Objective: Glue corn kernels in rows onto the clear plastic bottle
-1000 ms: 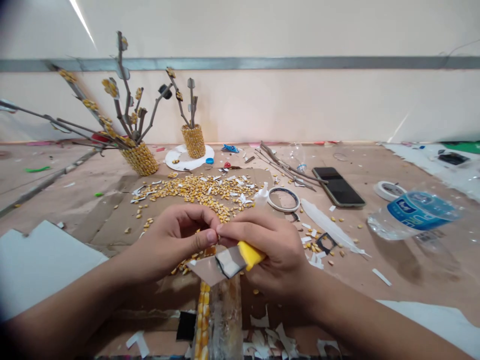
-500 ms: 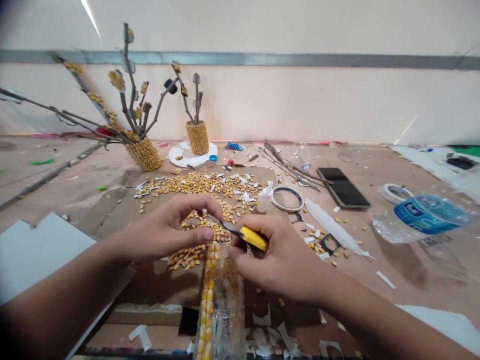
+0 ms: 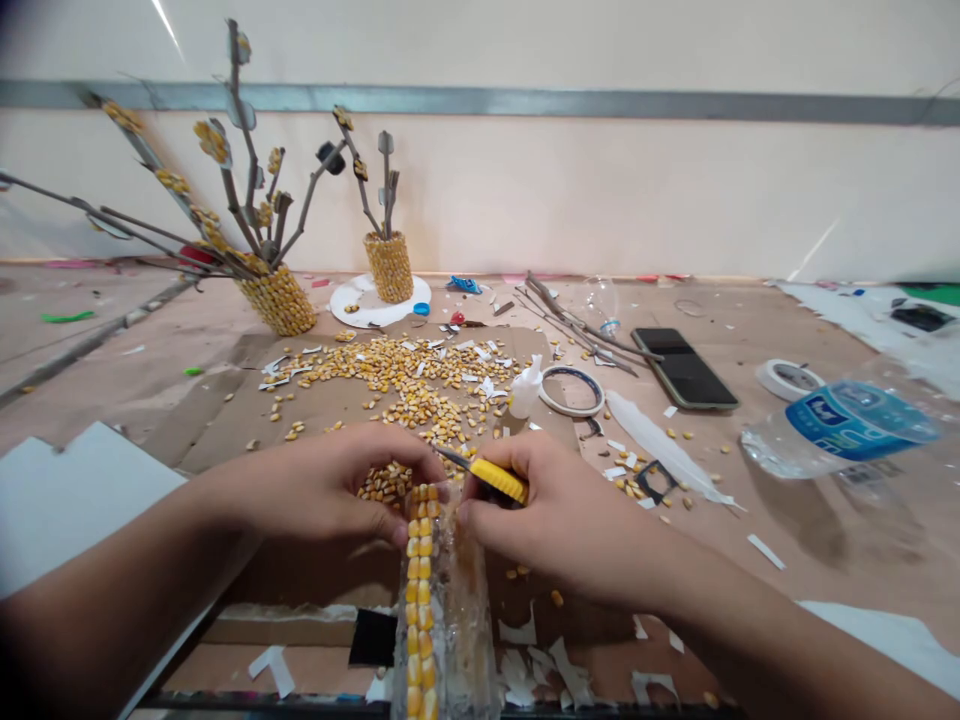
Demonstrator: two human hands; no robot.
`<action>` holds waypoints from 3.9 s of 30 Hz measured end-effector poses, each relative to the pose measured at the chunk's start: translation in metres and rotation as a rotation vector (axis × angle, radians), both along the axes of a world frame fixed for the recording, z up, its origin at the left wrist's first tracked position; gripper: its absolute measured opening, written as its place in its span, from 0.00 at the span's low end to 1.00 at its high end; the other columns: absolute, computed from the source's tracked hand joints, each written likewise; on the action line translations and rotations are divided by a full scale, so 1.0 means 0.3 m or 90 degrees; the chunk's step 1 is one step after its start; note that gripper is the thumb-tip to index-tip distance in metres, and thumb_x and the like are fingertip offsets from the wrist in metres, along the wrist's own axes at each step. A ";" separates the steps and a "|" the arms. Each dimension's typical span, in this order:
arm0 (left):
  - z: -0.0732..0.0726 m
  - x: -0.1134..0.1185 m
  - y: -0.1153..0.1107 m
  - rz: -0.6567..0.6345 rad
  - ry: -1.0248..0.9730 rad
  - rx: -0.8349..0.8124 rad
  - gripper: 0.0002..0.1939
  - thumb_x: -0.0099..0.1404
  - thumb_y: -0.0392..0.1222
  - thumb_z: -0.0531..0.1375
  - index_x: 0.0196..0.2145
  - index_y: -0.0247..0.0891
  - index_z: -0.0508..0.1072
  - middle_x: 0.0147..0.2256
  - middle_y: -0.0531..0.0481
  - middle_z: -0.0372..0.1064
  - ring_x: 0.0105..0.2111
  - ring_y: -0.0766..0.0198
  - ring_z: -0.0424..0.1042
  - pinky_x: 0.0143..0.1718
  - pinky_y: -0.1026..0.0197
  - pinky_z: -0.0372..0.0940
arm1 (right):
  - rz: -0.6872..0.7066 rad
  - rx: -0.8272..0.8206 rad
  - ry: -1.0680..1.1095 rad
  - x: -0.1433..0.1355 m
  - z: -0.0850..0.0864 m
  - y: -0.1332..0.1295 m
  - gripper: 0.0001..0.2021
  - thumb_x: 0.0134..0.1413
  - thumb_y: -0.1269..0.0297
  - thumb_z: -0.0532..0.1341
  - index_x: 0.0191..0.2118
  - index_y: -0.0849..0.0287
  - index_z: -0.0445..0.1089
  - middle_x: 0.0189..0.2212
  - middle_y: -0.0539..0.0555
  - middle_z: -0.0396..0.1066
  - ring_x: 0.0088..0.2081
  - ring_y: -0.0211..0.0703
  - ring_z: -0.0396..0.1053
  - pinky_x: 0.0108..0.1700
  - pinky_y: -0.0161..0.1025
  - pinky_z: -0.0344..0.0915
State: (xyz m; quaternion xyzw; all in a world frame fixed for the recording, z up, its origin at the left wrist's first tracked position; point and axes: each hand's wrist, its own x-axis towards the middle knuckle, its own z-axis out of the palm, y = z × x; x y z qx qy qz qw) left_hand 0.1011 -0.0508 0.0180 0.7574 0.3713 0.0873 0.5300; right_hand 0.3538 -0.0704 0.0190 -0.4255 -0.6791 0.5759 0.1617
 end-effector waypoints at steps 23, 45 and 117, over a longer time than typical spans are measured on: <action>0.016 0.022 -0.013 0.022 -0.032 0.010 0.12 0.59 0.34 0.74 0.41 0.41 0.81 0.38 0.52 0.81 0.42 0.55 0.77 0.45 0.59 0.68 | -0.049 0.026 0.071 -0.010 -0.060 -0.019 0.07 0.61 0.63 0.66 0.44 0.53 0.71 0.37 0.50 0.77 0.39 0.46 0.76 0.36 0.37 0.75; 0.029 0.001 0.010 -0.023 0.042 0.013 0.16 0.64 0.35 0.71 0.49 0.39 0.80 0.46 0.50 0.81 0.49 0.55 0.77 0.52 0.57 0.67 | -0.120 -0.086 0.007 -0.017 -0.049 -0.016 0.11 0.63 0.53 0.66 0.41 0.53 0.67 0.32 0.47 0.66 0.33 0.42 0.65 0.32 0.36 0.63; 0.023 0.018 0.029 0.280 -0.178 0.039 0.13 0.66 0.49 0.66 0.33 0.36 0.75 0.30 0.52 0.73 0.29 0.67 0.68 0.33 0.63 0.61 | -0.205 0.207 0.058 -0.032 -0.035 0.009 0.12 0.62 0.53 0.65 0.32 0.55 0.72 0.23 0.47 0.62 0.26 0.40 0.58 0.29 0.38 0.56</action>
